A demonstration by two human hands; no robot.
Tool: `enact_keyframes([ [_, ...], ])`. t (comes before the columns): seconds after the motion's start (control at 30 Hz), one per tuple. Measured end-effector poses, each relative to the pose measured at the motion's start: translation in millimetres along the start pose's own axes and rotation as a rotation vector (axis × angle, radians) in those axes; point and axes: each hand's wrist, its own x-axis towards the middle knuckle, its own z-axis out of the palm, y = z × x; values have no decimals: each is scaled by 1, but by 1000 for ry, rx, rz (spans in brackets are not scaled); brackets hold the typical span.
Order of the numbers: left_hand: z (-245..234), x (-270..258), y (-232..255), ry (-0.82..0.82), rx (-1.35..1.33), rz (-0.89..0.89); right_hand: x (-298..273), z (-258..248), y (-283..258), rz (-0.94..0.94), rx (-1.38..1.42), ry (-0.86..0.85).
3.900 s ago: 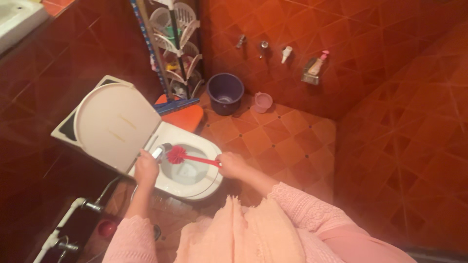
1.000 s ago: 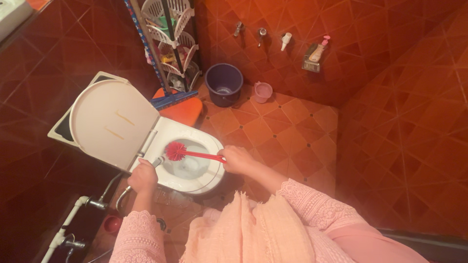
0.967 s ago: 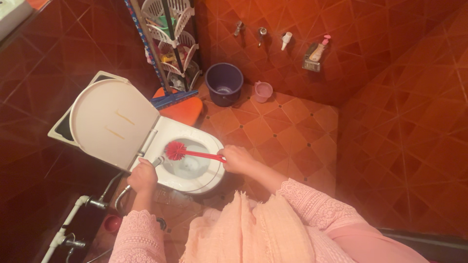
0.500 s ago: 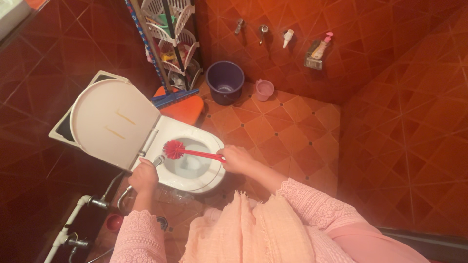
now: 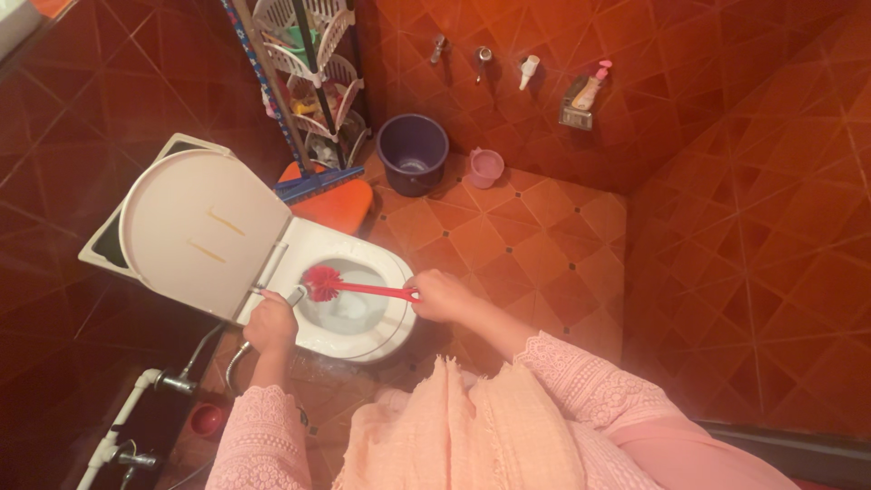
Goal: The person scrubs the inside of a toilet bowl using a red toilet brush while simultaneously rinsing it with a handheld bidet sprayer. The person repeatedly scrubs the bowl and the underside of the toilet seat lid.
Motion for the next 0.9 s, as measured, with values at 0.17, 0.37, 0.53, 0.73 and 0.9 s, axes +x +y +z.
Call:
enact_keyframes([
  [0.17,0,0,7,-12,-8,-3,-5,-20,4,171,124,-79],
  [0.37,0,-2,12,-44,-28,-4,8,-2,42,301,330,-193],
  [0.53,2,-2,17,-81,-53,-13,19,24,77,369,645,-284],
  [0.73,4,-10,15,-89,-59,-14,13,21,78,379,729,-297],
  [0.9,9,-14,13,-102,-46,-14,12,19,72,387,731,-301],
])
